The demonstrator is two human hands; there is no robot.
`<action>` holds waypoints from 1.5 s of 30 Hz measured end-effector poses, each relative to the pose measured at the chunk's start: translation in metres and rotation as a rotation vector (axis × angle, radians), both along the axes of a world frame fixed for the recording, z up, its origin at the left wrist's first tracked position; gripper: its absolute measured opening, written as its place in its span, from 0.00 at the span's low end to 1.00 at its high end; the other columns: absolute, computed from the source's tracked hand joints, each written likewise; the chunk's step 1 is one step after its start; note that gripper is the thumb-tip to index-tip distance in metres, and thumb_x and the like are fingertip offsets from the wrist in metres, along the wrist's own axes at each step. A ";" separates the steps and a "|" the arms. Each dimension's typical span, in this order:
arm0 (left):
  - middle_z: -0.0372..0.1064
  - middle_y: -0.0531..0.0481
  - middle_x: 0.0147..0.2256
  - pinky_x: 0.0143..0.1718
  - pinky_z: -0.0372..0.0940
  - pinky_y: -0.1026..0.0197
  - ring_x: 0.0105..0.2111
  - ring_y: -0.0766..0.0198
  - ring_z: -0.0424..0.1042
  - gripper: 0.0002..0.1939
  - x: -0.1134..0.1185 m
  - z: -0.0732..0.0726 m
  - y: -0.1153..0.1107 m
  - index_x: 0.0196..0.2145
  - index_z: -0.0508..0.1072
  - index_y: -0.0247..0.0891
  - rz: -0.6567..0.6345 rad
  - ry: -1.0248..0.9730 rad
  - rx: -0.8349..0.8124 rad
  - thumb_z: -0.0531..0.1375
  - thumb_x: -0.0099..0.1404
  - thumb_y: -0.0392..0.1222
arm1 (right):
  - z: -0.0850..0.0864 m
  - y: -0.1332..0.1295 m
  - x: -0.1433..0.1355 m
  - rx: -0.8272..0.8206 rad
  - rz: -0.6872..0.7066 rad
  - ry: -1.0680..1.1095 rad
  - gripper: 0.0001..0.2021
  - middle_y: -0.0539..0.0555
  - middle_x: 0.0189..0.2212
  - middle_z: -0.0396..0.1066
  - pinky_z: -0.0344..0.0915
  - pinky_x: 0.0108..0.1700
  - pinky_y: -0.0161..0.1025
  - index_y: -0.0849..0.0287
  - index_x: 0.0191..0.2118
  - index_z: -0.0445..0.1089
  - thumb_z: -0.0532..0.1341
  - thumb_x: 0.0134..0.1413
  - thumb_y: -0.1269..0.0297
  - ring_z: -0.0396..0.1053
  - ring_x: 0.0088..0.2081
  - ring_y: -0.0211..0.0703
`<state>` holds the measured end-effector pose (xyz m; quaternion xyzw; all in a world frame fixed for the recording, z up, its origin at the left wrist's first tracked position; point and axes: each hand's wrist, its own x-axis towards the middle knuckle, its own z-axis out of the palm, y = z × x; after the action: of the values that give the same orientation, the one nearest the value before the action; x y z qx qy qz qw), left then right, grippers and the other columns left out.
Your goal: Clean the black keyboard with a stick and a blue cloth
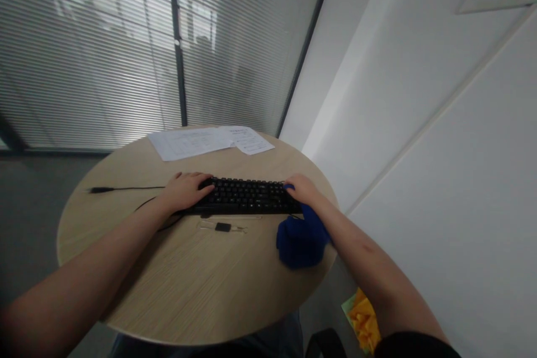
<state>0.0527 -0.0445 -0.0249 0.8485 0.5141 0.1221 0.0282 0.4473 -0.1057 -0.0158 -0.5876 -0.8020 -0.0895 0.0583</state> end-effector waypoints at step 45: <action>0.69 0.41 0.59 0.62 0.47 0.39 0.58 0.42 0.65 0.29 0.004 -0.005 0.003 0.60 0.70 0.46 0.008 -0.024 -0.010 0.49 0.68 0.60 | 0.032 -0.069 0.001 -0.179 0.112 -0.183 0.18 0.58 0.48 0.75 0.65 0.51 0.42 0.55 0.57 0.70 0.53 0.65 0.70 0.71 0.49 0.48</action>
<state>0.0568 -0.0417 -0.0302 0.8448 0.5176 0.1298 0.0383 0.4486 -0.1745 0.0165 -0.5340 -0.8405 -0.0673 -0.0631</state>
